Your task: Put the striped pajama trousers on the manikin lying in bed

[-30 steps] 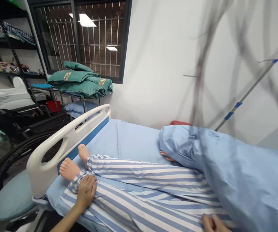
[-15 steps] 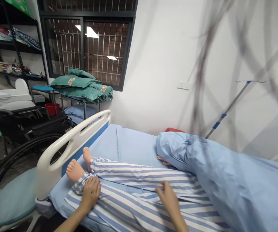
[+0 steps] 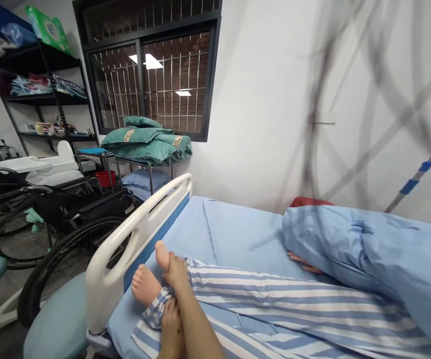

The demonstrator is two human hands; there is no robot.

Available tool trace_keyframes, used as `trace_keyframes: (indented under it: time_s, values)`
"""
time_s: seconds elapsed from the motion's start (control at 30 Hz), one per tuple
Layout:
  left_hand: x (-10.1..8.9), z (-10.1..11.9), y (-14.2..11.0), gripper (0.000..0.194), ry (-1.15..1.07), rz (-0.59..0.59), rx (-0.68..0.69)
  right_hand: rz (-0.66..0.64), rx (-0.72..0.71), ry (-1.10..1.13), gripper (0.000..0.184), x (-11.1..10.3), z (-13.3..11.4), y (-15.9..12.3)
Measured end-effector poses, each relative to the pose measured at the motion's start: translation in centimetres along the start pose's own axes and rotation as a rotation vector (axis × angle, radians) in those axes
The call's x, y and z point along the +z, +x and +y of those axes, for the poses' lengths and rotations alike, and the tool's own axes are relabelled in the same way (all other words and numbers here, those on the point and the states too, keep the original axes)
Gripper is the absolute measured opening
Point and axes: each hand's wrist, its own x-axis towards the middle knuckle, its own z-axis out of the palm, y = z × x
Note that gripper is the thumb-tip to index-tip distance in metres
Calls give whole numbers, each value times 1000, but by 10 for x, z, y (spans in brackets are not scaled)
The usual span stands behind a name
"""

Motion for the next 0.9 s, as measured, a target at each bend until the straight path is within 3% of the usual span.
trace_keyframes:
  time_s: [0.07, 0.2, 0.43, 0.7, 0.8, 0.9]
  values:
    - [2, 0, -1, 36, -6, 17, -4, -14, 39, -104, 55, 5, 10, -1]
    - [-1, 2, 2, 26, -30, -65, 10, -79, 2, -237, 62, -2, 23, -3]
    - [-8, 3, 4, 24, 1, -216, 33, -91, -25, -340, 59, -9, 23, -11]
    - [-9, 1, 6, 22, 5, -300, 63, -149, -22, -327, 35, -27, 20, -29]
    - [-14, 4, 10, 18, -76, -328, -24, -158, -49, -319, 32, -40, 17, -36]
    - [-20, 6, 26, 19, -259, -260, -291, -150, -79, -305, 43, -54, 15, -36]
